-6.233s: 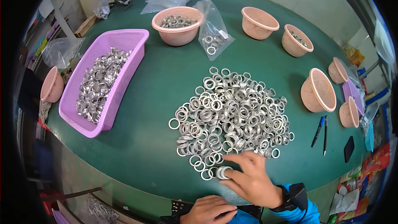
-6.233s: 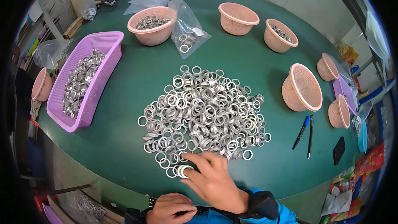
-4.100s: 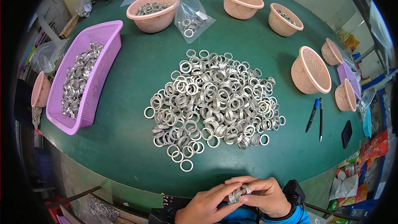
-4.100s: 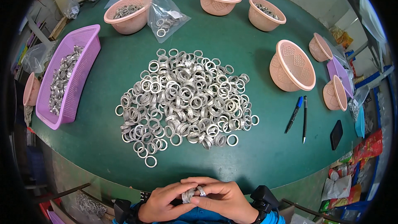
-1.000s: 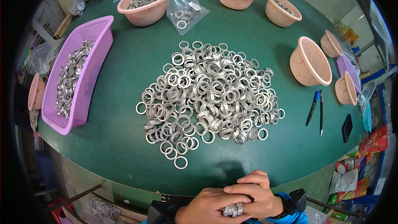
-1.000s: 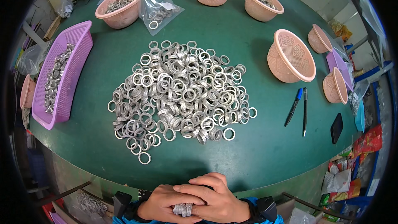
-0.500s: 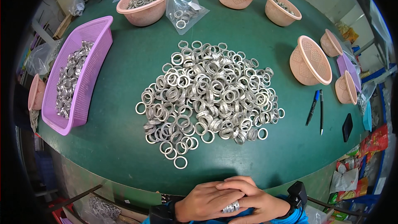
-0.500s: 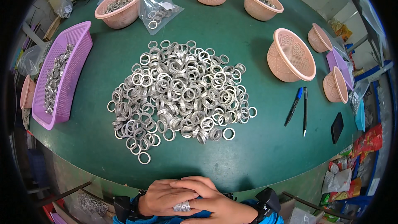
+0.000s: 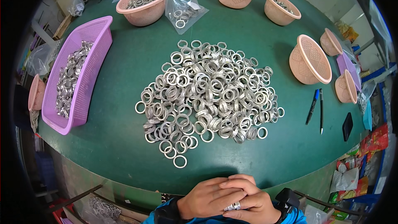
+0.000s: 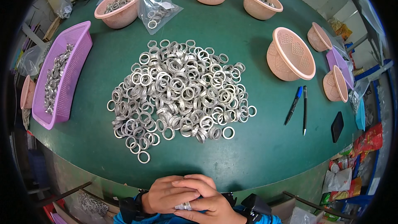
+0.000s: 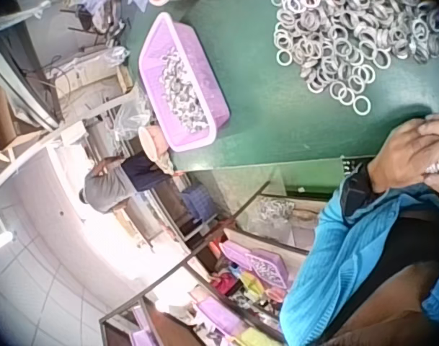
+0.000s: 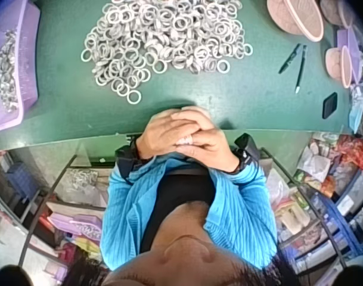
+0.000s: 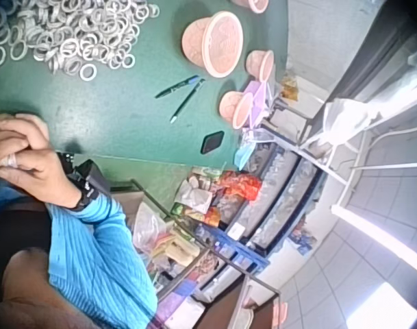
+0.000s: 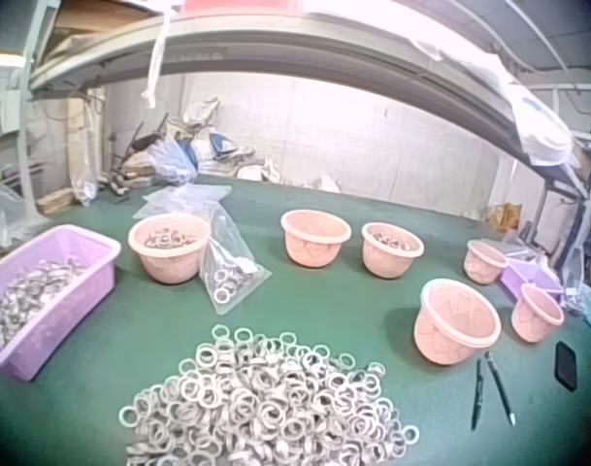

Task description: Sorting small metal rings into baskets and marking them with a pen.

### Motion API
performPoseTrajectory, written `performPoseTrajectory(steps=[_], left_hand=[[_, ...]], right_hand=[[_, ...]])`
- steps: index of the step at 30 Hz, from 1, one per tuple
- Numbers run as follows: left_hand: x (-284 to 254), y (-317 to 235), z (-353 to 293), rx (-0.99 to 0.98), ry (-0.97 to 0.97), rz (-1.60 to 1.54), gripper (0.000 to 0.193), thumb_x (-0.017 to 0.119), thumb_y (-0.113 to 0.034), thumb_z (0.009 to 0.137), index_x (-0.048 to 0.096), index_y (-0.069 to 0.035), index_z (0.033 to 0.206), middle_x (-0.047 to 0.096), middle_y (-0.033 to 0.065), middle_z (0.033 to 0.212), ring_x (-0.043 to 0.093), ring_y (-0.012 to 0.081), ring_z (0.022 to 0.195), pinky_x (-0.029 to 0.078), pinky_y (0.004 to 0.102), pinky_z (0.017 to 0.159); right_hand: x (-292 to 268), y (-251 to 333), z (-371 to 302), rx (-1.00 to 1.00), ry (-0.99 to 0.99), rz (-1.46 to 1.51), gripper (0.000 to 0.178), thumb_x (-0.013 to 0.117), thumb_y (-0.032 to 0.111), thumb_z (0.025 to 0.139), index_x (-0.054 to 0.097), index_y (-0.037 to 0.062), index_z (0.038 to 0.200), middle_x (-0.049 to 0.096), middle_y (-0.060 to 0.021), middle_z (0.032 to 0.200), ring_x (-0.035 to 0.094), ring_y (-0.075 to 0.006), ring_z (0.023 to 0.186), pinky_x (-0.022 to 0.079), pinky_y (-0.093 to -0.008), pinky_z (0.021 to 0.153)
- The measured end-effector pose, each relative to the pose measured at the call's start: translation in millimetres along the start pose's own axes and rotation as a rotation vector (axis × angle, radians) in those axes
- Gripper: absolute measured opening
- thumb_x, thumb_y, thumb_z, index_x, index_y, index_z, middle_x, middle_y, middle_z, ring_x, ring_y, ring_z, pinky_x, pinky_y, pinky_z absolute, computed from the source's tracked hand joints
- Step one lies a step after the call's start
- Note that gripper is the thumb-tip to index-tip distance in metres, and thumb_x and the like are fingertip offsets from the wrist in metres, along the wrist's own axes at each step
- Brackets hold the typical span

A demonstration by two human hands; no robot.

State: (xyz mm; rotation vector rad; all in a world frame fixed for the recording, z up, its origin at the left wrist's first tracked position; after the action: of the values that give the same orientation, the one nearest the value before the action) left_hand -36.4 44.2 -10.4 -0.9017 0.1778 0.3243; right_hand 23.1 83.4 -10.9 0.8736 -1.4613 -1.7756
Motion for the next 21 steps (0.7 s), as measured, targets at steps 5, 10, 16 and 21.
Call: performPoseTrajectory(steps=[5, 10, 16, 21], left_hand=[[2, 10, -4, -0.089, 0.028, -0.105, 0.034, 0.061, -0.010, 0.064, 0.053, 0.001, 0.095, 0.056, 0.0115, 0.086, 0.055, 0.0273, 0.080, 0.044, 0.0372, 0.075], [2, 19, -1, -0.305, 0.066, -0.216, 0.035, 0.065, -0.010, 0.063, 0.054, -0.003, 0.095, 0.056, 0.0094, 0.088, 0.054, 0.0272, 0.084, 0.042, 0.0366, 0.079], [3, 16, 5, -0.476, 0.127, -0.700, 0.054, 0.068, -0.018, 0.062, 0.047, 0.000, 0.108, 0.055, 0.0137, 0.099, 0.053, 0.0232, 0.090, 0.039, 0.0322, 0.081], [23, 28, -17, -0.640, 0.123, -0.738, 0.049, 0.068, -0.017, 0.064, 0.048, 0.001, 0.104, 0.056, 0.0132, 0.095, 0.055, 0.0197, 0.085, 0.042, 0.0295, 0.075]], right_hand=[[0, 10, 5, -0.048, 0.027, -0.120, 0.018, 0.067, 0.010, 0.064, 0.062, 0.0037, 0.081, 0.049, -0.0160, 0.107, 0.044, -0.0311, 0.098, 0.031, -0.0409, 0.085], [-3, 17, 8, -0.006, 0.052, -0.223, 0.019, 0.067, 0.013, 0.064, 0.062, 0.0036, 0.079, 0.049, -0.0158, 0.108, 0.043, -0.0310, 0.098, 0.031, -0.0409, 0.084], [-6, 16, 6, -0.044, 0.036, -0.326, 0.019, 0.066, 0.016, 0.064, 0.062, 0.0038, 0.078, 0.048, -0.0165, 0.109, 0.041, -0.0317, 0.099, 0.030, -0.0419, 0.084], [-5, 16, 4, -0.088, 0.057, -0.441, 0.019, 0.064, 0.019, 0.065, 0.061, 0.0042, 0.076, 0.049, -0.0183, 0.108, 0.042, -0.0327, 0.098, 0.030, -0.0428, 0.084]])
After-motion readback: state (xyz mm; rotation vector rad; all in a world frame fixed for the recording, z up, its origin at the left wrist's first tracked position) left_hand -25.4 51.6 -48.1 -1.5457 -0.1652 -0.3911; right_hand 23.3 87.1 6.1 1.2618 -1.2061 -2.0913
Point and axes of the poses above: each hand's wrist, its own z-axis towards the middle knuckle, its own x-axis out of the palm, y = z × x, the point moved 9 cm from there along z, towards the middle knuckle
